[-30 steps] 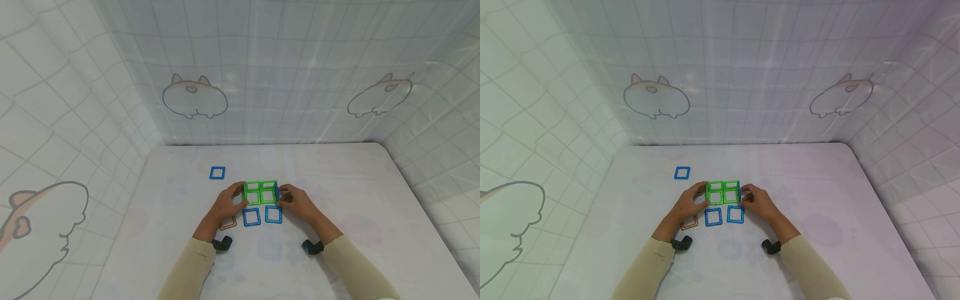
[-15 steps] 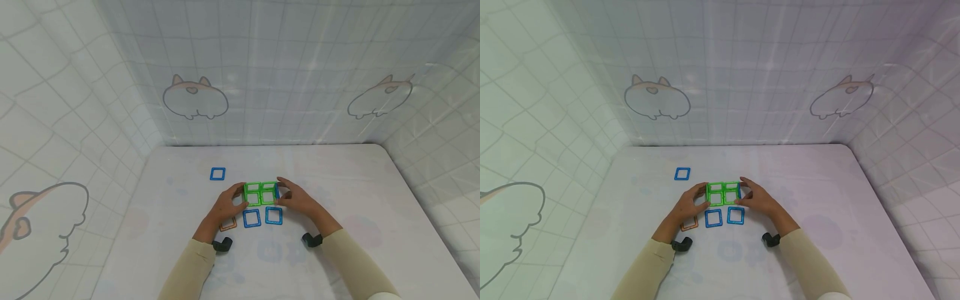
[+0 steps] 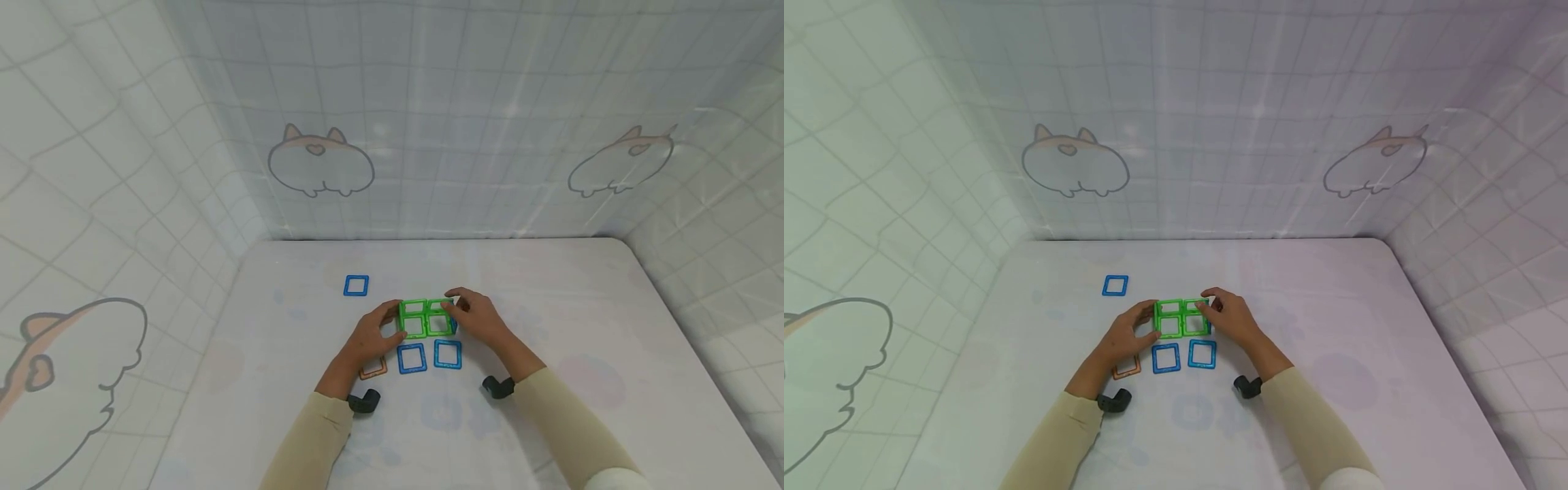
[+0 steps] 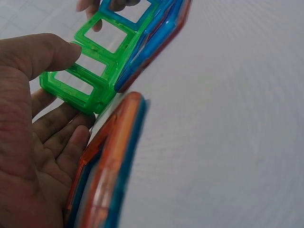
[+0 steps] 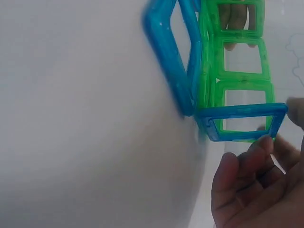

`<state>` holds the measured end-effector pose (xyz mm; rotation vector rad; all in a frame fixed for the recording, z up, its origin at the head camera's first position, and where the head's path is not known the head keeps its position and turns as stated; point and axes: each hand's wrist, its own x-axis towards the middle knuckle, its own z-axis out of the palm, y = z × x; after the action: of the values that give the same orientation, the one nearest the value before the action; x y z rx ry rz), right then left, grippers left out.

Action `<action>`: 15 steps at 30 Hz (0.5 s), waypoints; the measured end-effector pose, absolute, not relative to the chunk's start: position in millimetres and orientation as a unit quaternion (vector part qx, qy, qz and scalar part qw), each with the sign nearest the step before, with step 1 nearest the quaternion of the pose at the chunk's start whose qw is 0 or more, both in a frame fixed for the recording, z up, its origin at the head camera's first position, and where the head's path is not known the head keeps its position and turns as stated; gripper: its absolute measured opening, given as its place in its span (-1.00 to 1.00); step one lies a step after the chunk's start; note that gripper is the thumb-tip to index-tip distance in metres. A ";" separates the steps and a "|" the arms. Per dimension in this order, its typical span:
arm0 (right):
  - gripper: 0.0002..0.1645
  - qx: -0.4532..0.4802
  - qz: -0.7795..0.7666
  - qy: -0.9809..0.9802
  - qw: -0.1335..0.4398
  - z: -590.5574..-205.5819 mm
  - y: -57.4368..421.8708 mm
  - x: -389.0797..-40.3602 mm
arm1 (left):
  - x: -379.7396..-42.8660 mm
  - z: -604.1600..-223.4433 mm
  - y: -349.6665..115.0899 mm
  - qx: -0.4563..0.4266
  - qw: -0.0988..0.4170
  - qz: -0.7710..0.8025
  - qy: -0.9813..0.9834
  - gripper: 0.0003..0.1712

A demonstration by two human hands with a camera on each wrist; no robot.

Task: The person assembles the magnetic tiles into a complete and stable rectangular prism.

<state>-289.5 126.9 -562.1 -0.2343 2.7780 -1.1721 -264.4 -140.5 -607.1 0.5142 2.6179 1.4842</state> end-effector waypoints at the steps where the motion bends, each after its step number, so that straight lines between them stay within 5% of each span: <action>1: -0.51 -0.078 -0.387 0.917 0.062 -562.3 125.9 -290.9 | -264.3 -607.4 -140.6 0.169 0.044 0.486 0.856 -0.18; 15: -0.59 -0.068 -0.416 0.904 0.067 -568.0 122.3 -296.1 | -264.7 -607.3 -141.4 0.179 0.042 0.496 0.849 -0.12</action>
<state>-296.1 122.3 -568.0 -0.2038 2.7257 -1.2529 -264.7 -141.4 -607.3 0.5473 2.5971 1.5187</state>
